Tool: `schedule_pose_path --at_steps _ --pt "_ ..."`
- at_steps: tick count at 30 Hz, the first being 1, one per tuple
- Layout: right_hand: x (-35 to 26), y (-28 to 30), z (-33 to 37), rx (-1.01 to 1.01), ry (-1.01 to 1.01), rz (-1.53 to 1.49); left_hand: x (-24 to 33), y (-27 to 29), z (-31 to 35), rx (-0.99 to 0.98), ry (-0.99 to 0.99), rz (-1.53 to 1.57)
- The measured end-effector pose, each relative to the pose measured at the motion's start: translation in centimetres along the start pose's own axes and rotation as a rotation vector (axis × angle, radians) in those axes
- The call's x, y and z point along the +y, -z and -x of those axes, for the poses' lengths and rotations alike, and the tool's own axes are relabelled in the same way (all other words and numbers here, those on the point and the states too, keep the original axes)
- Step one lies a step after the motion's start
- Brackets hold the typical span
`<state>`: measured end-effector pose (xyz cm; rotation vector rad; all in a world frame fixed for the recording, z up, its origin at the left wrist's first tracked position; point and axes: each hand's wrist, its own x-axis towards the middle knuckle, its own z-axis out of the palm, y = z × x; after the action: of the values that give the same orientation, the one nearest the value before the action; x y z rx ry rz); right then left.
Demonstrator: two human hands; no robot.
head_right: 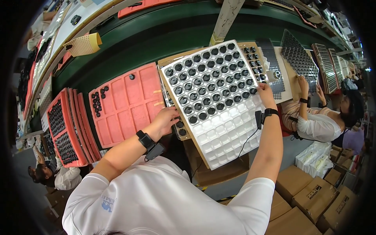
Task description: The person assembles camera lenses by hand, joining components from a pink tray together and placing the completed units into a white grid tray. After filling the grid tray, the person moves it aside and continues the assembly process with a new tray.
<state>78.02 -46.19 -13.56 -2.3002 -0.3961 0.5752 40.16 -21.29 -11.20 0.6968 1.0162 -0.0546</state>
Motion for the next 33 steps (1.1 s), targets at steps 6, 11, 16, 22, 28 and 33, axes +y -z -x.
schedule_pose_path --at_steps 6,11,16,22,28,33 --pt "0.2 0.1 0.2 -0.086 0.003 -0.134 0.1 -0.4 0.0 -0.029 -0.009 -0.031" --pt "-0.1 0.3 0.2 -0.077 0.02 -0.171 0.7 -1.0 0.2 -0.063 -0.05 -0.069" --pt "1.0 0.3 -0.3 -0.09 0.034 -0.212 -0.5 -0.5 -1.2 -0.061 -0.115 -0.067" --pt "1.3 -0.1 -0.1 -0.106 0.045 -0.294 -0.5 -1.0 -0.5 -0.005 -0.106 0.002" --pt "0.6 -0.4 0.9 -0.058 0.054 -0.383 -0.6 -0.7 -0.1 -0.019 -0.094 0.009" --pt "0.7 -0.4 1.4 -0.032 0.071 -0.416 -0.4 -0.9 0.0 -0.033 -0.12 0.014"
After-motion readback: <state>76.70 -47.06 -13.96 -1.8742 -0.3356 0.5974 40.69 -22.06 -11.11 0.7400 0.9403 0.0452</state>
